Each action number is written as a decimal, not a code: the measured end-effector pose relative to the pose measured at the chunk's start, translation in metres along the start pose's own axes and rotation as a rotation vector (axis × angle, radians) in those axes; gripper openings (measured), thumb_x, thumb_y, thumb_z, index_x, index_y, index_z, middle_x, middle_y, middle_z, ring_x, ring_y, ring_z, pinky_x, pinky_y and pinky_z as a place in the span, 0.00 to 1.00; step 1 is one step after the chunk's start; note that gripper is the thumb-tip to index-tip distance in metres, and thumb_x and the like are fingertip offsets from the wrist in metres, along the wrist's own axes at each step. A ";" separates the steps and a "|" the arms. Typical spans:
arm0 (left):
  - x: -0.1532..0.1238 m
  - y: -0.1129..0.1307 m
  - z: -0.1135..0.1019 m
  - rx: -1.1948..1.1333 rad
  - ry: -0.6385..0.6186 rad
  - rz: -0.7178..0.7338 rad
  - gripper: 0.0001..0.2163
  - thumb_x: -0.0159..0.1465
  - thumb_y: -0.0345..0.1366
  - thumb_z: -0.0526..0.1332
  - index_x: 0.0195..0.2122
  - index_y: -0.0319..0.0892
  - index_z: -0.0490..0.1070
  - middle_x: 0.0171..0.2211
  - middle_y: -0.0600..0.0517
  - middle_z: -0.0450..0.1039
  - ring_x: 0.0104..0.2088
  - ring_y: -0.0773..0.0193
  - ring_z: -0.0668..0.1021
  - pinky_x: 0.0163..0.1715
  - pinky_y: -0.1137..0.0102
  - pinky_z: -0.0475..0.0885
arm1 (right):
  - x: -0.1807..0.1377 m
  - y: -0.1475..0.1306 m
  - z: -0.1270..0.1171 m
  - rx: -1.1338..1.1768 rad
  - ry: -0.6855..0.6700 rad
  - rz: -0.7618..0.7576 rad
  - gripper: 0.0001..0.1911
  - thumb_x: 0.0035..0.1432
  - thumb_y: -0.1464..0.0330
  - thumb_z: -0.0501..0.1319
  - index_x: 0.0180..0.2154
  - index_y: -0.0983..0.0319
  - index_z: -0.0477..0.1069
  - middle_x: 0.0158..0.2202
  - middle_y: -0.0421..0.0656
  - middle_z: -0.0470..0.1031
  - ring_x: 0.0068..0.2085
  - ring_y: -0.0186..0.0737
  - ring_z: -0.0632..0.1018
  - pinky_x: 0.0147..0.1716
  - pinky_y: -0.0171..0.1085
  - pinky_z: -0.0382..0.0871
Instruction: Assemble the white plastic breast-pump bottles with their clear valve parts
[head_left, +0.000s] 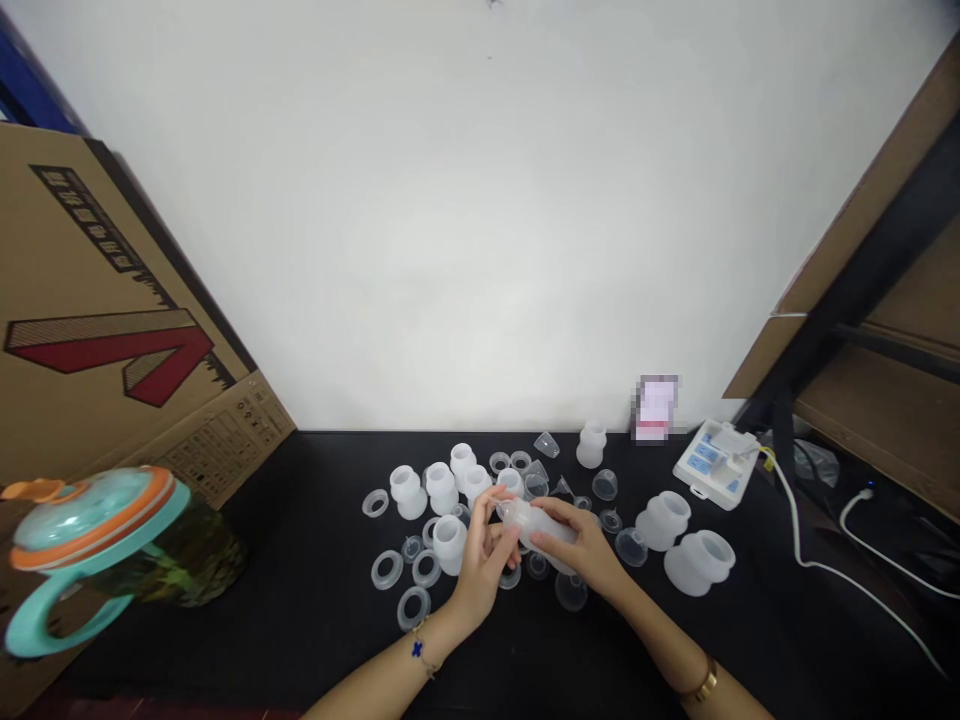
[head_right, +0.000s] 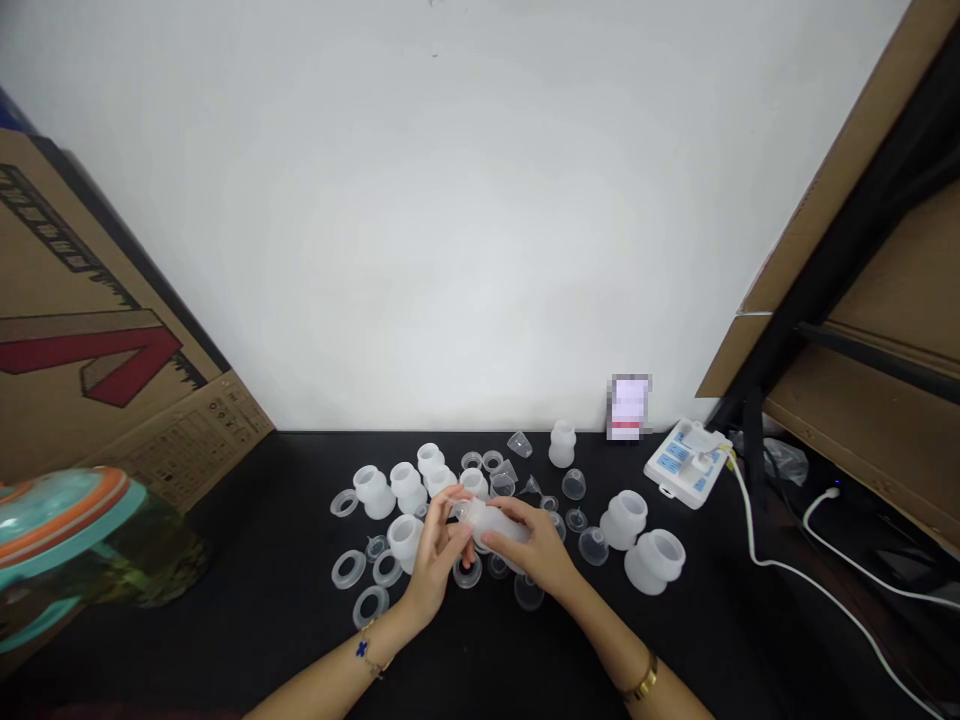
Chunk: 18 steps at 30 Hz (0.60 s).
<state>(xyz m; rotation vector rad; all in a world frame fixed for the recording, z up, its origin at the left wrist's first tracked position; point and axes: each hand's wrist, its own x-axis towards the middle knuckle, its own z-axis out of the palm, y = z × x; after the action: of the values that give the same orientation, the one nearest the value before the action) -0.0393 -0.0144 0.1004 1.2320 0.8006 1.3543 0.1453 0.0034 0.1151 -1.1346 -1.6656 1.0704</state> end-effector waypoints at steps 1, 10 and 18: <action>0.000 0.000 0.000 0.001 -0.002 0.001 0.20 0.70 0.44 0.61 0.60 0.52 0.59 0.57 0.47 0.65 0.25 0.73 0.72 0.24 0.73 0.70 | 0.000 -0.001 0.000 -0.004 0.001 0.001 0.22 0.55 0.55 0.69 0.48 0.59 0.79 0.41 0.45 0.82 0.41 0.51 0.79 0.42 0.42 0.70; 0.002 -0.006 -0.001 0.020 0.044 -0.065 0.23 0.67 0.46 0.63 0.60 0.51 0.59 0.54 0.47 0.67 0.25 0.72 0.72 0.22 0.73 0.70 | 0.000 -0.002 0.000 -0.012 0.003 -0.003 0.22 0.55 0.55 0.69 0.48 0.60 0.79 0.41 0.45 0.82 0.41 0.52 0.79 0.41 0.42 0.71; 0.002 -0.008 -0.001 0.031 0.030 -0.064 0.24 0.68 0.46 0.63 0.61 0.49 0.57 0.49 0.49 0.70 0.24 0.72 0.71 0.23 0.74 0.68 | 0.000 0.000 -0.001 0.001 -0.011 -0.007 0.22 0.56 0.55 0.69 0.48 0.59 0.78 0.43 0.45 0.82 0.43 0.51 0.79 0.42 0.41 0.71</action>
<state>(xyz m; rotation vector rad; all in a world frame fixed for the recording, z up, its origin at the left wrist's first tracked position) -0.0385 -0.0111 0.0932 1.2027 0.8780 1.3162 0.1461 0.0040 0.1153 -1.1238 -1.6763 1.0745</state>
